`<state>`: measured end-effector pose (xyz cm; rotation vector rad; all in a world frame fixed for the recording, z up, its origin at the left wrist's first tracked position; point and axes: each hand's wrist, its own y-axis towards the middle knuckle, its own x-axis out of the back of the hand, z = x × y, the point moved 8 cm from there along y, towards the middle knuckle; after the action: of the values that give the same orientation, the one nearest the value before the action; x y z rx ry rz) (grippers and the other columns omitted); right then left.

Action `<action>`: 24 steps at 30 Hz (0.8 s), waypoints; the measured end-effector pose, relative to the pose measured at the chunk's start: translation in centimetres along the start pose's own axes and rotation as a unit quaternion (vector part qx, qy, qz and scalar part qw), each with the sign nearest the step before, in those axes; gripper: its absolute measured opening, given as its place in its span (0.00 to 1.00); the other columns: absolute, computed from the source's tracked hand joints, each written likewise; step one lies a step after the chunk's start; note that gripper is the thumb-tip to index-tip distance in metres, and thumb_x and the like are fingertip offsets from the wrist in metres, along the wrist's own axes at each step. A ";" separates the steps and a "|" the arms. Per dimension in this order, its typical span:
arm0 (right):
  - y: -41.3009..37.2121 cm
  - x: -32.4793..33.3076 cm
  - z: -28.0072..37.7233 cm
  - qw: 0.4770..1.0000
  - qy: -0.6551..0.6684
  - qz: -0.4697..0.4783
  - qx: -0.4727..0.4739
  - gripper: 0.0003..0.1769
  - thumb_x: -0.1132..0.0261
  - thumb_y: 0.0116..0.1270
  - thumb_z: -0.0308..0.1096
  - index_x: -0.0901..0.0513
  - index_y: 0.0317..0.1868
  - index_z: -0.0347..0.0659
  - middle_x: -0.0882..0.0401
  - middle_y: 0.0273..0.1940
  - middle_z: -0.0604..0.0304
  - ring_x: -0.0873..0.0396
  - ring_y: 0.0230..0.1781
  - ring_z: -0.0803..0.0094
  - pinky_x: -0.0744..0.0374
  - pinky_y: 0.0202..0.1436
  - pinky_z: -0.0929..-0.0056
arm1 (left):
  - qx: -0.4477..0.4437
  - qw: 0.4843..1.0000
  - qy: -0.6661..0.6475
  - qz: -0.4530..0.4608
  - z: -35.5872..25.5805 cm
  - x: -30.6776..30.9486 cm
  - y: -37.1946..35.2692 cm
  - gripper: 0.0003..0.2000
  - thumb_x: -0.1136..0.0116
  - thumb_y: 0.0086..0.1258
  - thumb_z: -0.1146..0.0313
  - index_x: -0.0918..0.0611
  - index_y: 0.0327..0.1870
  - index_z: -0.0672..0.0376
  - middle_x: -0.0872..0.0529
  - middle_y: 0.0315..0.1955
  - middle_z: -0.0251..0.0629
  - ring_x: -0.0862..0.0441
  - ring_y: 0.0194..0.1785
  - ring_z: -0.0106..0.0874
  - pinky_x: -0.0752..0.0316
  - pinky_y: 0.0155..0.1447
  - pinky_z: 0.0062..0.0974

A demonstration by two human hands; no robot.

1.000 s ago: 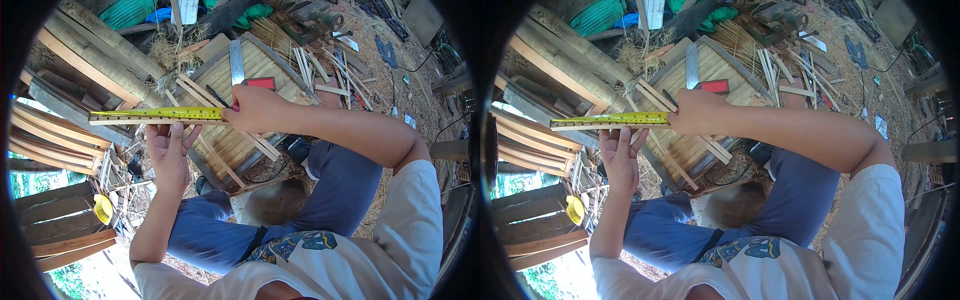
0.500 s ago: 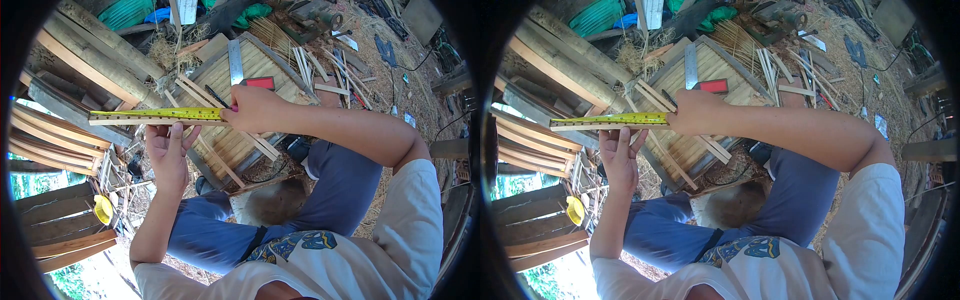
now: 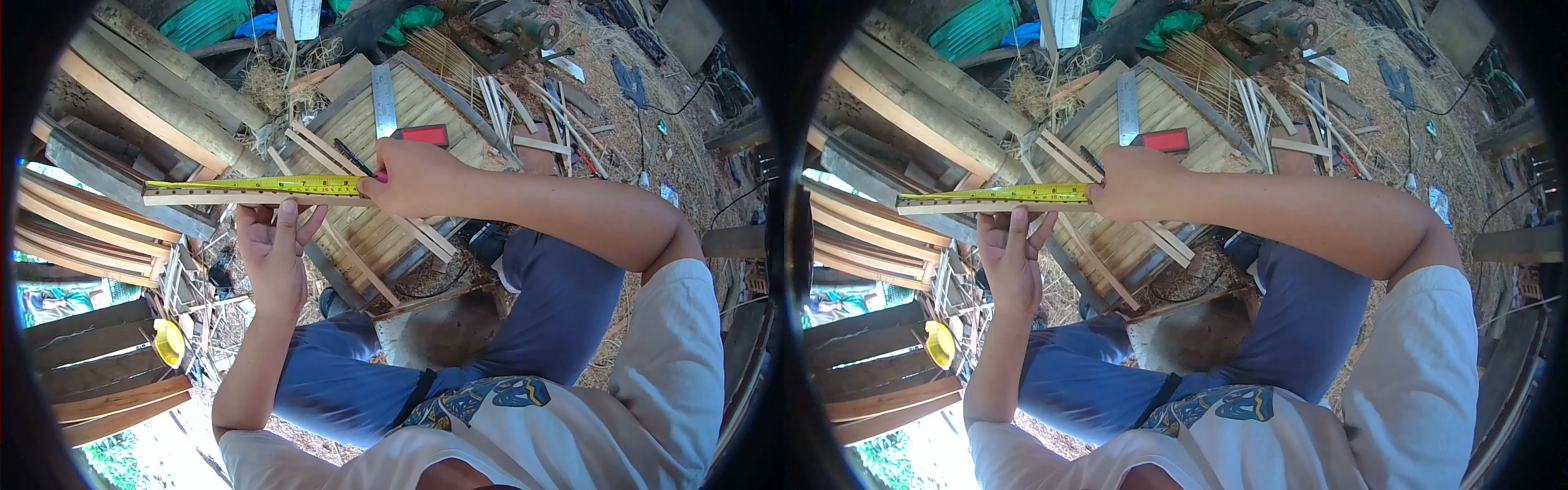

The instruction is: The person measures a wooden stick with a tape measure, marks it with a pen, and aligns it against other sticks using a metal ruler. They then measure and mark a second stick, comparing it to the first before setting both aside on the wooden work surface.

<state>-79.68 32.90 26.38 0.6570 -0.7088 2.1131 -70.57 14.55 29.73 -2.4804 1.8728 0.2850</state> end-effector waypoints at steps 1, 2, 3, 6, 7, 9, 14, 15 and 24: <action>0.0 0.0 0.0 1.000 -0.002 0.003 0.000 0.25 0.33 0.73 0.51 0.19 0.47 0.32 0.14 0.39 0.45 0.12 0.40 0.51 0.17 0.46 0.55 | -0.001 1.000 0.001 0.000 0.0 0.0 0.0 0.16 0.45 0.83 0.76 0.30 0.67 0.60 0.19 0.60 0.40 0.15 0.63 0.35 0.12 0.67 0.42; 0.0 0.0 0.0 1.000 -0.002 0.001 0.001 0.25 0.33 0.73 0.51 0.19 0.47 0.32 0.14 0.39 0.45 0.12 0.40 0.51 0.17 0.46 0.55 | -0.001 1.000 0.001 0.000 0.0 0.0 0.0 0.15 0.45 0.83 0.76 0.30 0.67 0.60 0.19 0.60 0.40 0.15 0.63 0.35 0.12 0.67 0.42; 0.1 0.0 0.0 1.000 -0.002 0.000 0.003 0.25 0.33 0.73 0.51 0.19 0.48 0.32 0.14 0.38 0.45 0.12 0.40 0.51 0.17 0.45 0.55 | -0.002 1.000 0.002 0.001 0.0 0.0 0.0 0.15 0.45 0.84 0.76 0.30 0.67 0.59 0.19 0.60 0.40 0.15 0.63 0.35 0.12 0.67 0.42; 0.2 -0.1 -0.1 1.000 -0.003 -0.004 0.006 0.25 0.33 0.73 0.51 0.19 0.47 0.32 0.14 0.38 0.45 0.12 0.39 0.52 0.17 0.45 0.55 | -0.003 1.000 0.001 0.003 0.0 0.0 0.0 0.15 0.46 0.84 0.76 0.30 0.67 0.60 0.19 0.60 0.40 0.15 0.63 0.35 0.12 0.67 0.41; 0.2 -0.1 -0.1 1.000 -0.003 -0.006 0.007 0.25 0.33 0.73 0.51 0.19 0.47 0.32 0.14 0.38 0.45 0.12 0.39 0.52 0.17 0.45 0.56 | -0.003 1.000 0.001 0.004 -0.1 0.0 0.0 0.15 0.46 0.84 0.76 0.30 0.67 0.60 0.19 0.60 0.40 0.15 0.63 0.35 0.12 0.67 0.41; 0.2 -0.1 -0.1 1.000 -0.005 -0.008 0.006 0.24 0.33 0.73 0.50 0.19 0.47 0.32 0.14 0.37 0.45 0.12 0.39 0.52 0.17 0.44 0.56 | -0.002 1.000 0.003 0.005 -0.1 0.0 0.0 0.15 0.46 0.84 0.76 0.30 0.67 0.60 0.20 0.60 0.40 0.15 0.63 0.35 0.12 0.67 0.41; 0.1 -0.1 -0.1 1.000 0.019 0.002 -0.004 0.24 0.32 0.73 0.49 0.19 0.46 0.32 0.13 0.36 0.45 0.12 0.39 0.53 0.17 0.44 0.56 | 0.000 1.000 0.005 0.004 -0.1 0.1 0.0 0.17 0.46 0.84 0.76 0.31 0.68 0.60 0.21 0.61 0.40 0.15 0.63 0.35 0.12 0.66 0.41; 0.1 0.0 -0.1 1.000 0.029 0.006 -0.003 0.24 0.32 0.73 0.49 0.19 0.45 0.32 0.13 0.35 0.45 0.12 0.39 0.53 0.17 0.43 0.56 | 0.000 1.000 0.006 0.004 -0.1 0.1 0.1 0.17 0.46 0.84 0.76 0.31 0.69 0.60 0.21 0.62 0.40 0.15 0.63 0.35 0.12 0.66 0.40; 1.1 3.4 -0.5 0.997 0.043 -0.056 0.009 0.25 0.30 0.72 0.52 0.17 0.41 0.33 0.14 0.35 0.48 0.14 0.36 0.58 0.19 0.40 0.59 | -0.044 0.998 0.050 0.023 -1.0 0.6 0.8 0.16 0.46 0.85 0.72 0.28 0.69 0.61 0.18 0.58 0.37 0.15 0.55 0.28 0.15 0.59 0.31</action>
<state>-82.57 34.39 28.00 0.5967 -0.5928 2.0329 -71.02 13.58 30.72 -2.5560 1.9990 0.2545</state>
